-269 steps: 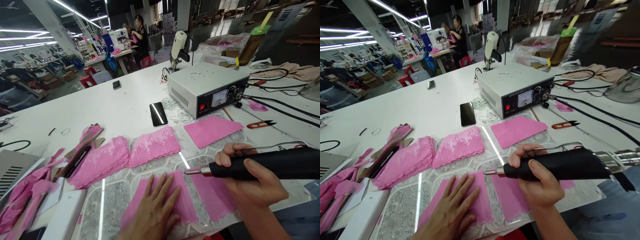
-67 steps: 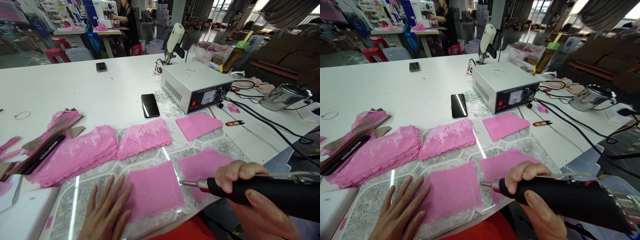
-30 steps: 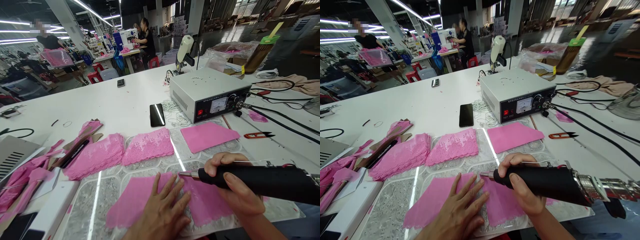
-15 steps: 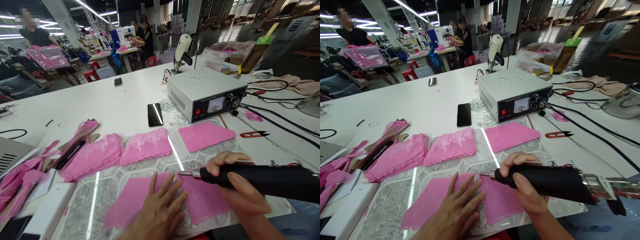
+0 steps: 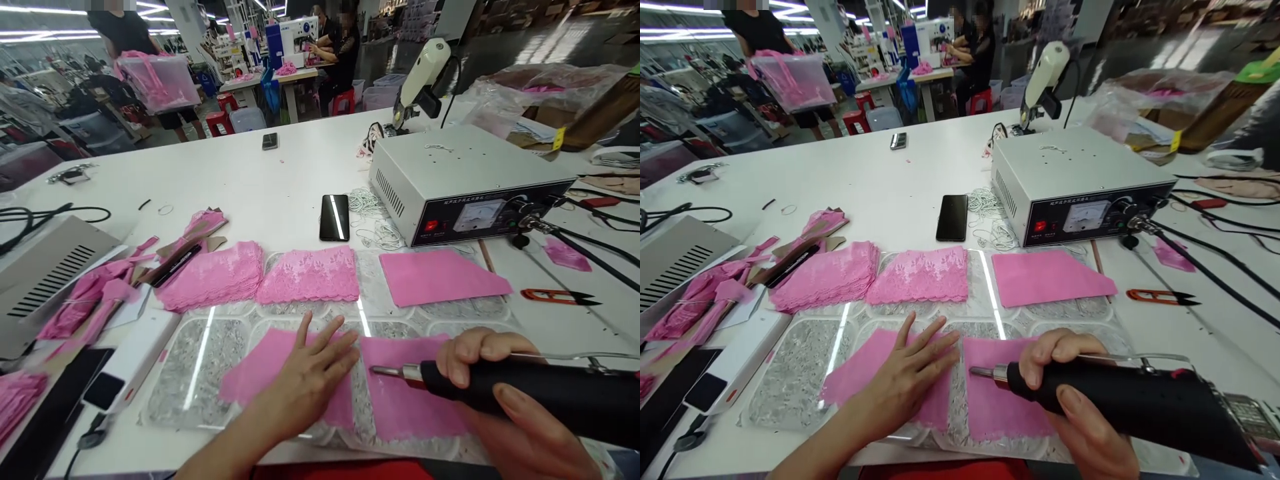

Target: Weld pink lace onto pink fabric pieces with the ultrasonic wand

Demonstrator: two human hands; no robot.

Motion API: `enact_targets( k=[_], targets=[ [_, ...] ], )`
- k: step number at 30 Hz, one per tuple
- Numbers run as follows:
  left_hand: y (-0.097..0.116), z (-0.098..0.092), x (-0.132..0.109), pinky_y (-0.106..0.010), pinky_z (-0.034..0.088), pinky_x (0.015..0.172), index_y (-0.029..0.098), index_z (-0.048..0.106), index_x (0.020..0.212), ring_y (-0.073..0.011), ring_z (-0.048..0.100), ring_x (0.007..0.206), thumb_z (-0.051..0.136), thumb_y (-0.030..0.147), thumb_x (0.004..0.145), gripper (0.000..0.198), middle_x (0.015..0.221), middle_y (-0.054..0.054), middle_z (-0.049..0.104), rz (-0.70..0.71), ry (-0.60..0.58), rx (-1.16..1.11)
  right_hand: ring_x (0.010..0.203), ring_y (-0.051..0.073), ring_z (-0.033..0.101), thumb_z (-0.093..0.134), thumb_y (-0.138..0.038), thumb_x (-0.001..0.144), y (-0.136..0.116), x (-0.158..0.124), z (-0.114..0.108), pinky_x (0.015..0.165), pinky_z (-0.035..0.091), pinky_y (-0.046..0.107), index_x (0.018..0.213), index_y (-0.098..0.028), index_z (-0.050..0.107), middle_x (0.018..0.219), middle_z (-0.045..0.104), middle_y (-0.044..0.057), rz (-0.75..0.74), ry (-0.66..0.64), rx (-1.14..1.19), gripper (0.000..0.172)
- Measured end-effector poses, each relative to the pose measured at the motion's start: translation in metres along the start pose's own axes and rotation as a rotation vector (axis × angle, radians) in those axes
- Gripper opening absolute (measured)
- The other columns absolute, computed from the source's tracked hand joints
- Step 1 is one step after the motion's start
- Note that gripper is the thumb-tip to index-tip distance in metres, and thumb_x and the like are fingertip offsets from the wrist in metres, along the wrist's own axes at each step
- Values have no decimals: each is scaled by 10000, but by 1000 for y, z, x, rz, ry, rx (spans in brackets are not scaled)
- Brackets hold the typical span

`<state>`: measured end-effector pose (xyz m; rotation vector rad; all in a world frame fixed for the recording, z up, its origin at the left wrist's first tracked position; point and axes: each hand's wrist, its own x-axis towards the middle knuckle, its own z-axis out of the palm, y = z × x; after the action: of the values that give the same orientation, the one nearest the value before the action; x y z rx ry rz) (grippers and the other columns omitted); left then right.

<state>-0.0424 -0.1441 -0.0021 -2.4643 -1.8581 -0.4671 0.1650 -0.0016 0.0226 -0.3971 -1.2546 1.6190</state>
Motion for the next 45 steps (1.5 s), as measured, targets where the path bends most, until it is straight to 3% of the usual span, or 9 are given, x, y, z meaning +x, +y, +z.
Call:
enact_targets(
  k=[6, 12, 19, 31, 45],
  targets=[
    [1, 3, 1, -598, -17, 1205, 191, 525, 1358, -252, 183, 1500, 405, 19, 943, 465, 1483, -44, 494, 16, -18, 11, 580, 146, 545, 659, -292, 829, -1, -1, 2, 538, 526, 340, 922, -256, 656, 783, 582, 25, -3, 7, -34, 100],
    [2, 5, 0, -625, 36, 1196, 216, 480, 1405, -264, 168, 1505, 470, 28, 921, 519, 1501, -54, 470, 9, -17, 21, 567, 144, 538, 672, -291, 820, 0, -1, 4, 519, 524, 342, 915, -255, 661, 781, 587, 26, -16, -6, -39, 103],
    [2, 11, 0, -614, -21, 1193, 227, 504, 1373, -259, 211, 1496, 438, 18, 926, 498, 1473, -50, 504, 14, 6, 34, 573, 142, 547, 664, -260, 831, 4, -3, 2, 547, 530, 356, 882, -249, 650, 782, 601, 16, -35, -23, -37, 54],
    [2, 14, 0, -636, 19, 1183, 233, 532, 1322, -285, 258, 1479, 477, 24, 892, 482, 1474, -71, 501, 15, 15, 46, 596, 135, 551, 601, -246, 838, -12, -19, -4, 569, 543, 327, 932, -223, 630, 791, 551, 24, 29, -80, -17, 101],
    [0, 13, 1, -615, 6, 1189, 242, 515, 1357, -289, 271, 1473, 481, 86, 945, 441, 1486, -76, 483, 30, 14, 66, 587, 127, 583, 624, -256, 862, -10, -20, 1, 534, 536, 307, 926, -221, 608, 792, 571, 12, 3, -147, -13, 75]
  ],
)
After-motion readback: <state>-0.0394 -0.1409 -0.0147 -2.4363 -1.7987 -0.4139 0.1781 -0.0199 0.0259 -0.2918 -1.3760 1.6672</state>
